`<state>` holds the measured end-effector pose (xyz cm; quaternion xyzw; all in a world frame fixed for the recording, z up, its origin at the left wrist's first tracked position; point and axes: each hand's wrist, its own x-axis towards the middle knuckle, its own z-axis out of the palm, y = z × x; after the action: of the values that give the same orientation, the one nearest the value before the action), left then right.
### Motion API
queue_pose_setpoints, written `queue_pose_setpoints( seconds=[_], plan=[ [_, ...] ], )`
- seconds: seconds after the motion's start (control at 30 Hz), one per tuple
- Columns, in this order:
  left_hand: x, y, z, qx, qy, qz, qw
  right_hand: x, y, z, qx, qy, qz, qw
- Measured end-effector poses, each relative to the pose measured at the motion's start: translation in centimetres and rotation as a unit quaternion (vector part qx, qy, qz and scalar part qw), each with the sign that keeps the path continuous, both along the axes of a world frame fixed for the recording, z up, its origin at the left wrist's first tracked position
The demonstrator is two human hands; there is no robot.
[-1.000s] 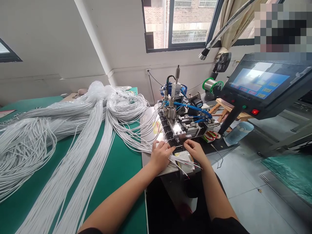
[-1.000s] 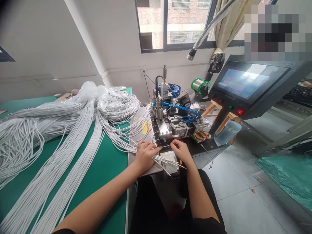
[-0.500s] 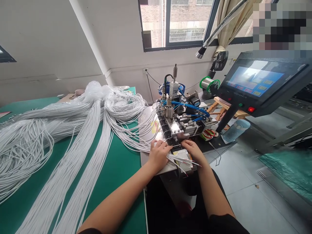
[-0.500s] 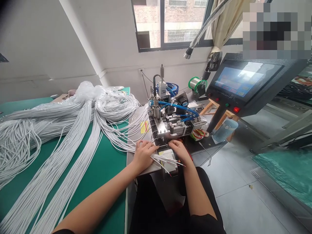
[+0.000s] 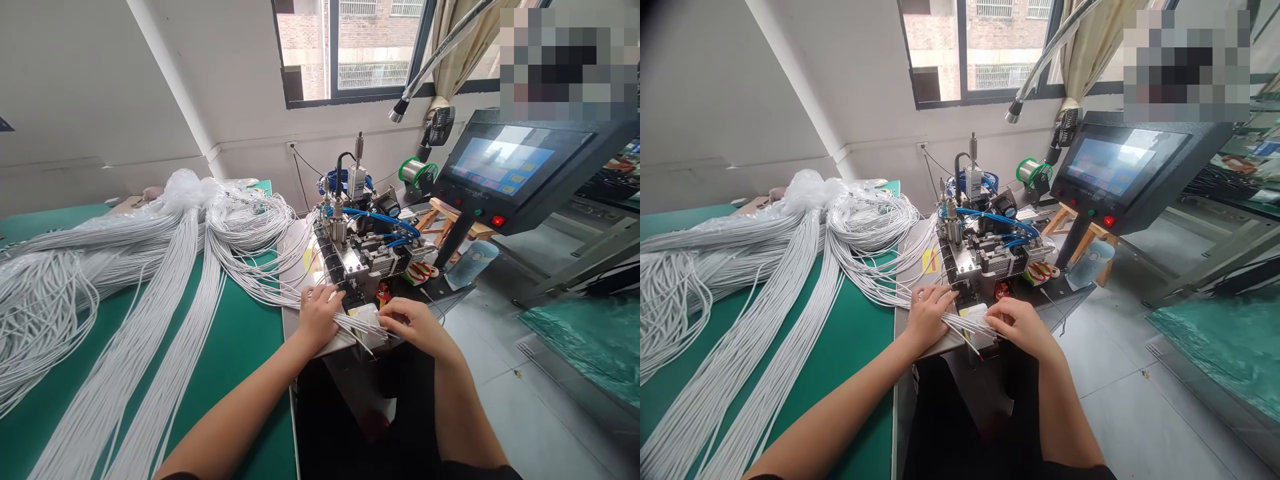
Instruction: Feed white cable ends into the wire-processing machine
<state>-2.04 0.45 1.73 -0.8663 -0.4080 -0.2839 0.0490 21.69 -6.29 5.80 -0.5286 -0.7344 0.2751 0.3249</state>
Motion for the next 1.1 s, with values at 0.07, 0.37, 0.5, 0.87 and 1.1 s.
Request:
queue_pose_setpoints(
  seconds=[0.07,0.37,0.5,0.87,1.1],
  plan=[
    [0.0,0.0,0.0,0.002,0.0,-0.001,1.0,-0.4,-0.2,0.2,-0.008,-0.024,0.028,0.999],
    [0.1,0.1,0.2,0.041,-0.013,-0.017,0.999,-1.2,0.4,-0.5,0.02,-0.024,0.058,0.998],
    [-0.1,0.1,0.2,0.068,-0.019,-0.082,0.994,-1.3,1.7,-0.6,0.064,0.032,0.016,0.997],
    [-0.3,0.3,0.0,0.115,-0.026,-0.095,0.988,-3.3,5.5,-2.0,-0.01,0.259,-0.053,0.964],
    [-0.3,0.4,0.0,0.099,-0.025,-0.103,0.989,-2.8,5.2,-2.5,-0.029,0.246,-0.049,0.967]
  ],
)
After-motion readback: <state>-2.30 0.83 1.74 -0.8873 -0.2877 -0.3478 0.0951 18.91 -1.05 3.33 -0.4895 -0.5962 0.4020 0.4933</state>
